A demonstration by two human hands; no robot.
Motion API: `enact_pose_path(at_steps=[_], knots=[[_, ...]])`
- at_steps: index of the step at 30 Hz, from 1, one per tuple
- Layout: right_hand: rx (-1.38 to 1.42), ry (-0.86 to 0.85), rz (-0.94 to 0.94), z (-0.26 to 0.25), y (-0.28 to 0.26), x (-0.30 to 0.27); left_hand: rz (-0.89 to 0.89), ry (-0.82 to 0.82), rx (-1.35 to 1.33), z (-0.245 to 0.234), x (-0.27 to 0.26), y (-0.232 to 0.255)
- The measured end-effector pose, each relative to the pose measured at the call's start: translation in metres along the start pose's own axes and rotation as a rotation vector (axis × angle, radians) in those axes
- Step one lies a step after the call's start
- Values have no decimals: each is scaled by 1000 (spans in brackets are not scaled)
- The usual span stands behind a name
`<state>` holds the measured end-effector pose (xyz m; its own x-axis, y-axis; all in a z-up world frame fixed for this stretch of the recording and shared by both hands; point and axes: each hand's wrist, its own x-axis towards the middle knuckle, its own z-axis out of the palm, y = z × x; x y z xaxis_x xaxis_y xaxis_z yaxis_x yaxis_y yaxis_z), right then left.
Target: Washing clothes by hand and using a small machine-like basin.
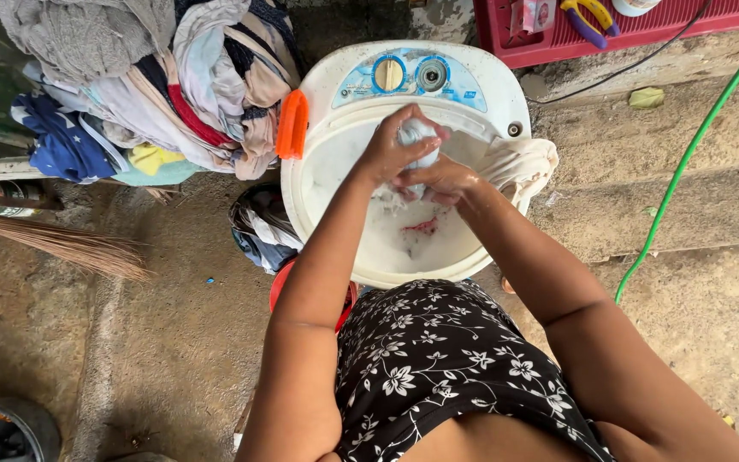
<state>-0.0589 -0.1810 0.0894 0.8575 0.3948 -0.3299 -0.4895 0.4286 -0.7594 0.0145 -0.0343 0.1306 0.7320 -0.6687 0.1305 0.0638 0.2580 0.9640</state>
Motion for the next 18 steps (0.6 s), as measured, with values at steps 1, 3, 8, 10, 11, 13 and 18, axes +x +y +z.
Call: enact_pose_path(at_steps=[1,3,8,10,11,13,18], knots=[[12,0,30,-7,6,5,-50,-3,67,-1,2,0],[26,2,60,-18,15,15,-103,-8,133,0,6,1],[-191,203,-20,-15,30,23,12,115,359,6,10,-16],[-260,274,-57,-24,37,35,39,220,350,4,15,-43],[-331,345,-98,-29,41,41,71,324,343,2,17,-56],[-953,373,-445,-50,58,56,-17,431,382,9,18,-55],[-1405,366,-332,-12,41,57,132,816,525,-4,18,-86]])
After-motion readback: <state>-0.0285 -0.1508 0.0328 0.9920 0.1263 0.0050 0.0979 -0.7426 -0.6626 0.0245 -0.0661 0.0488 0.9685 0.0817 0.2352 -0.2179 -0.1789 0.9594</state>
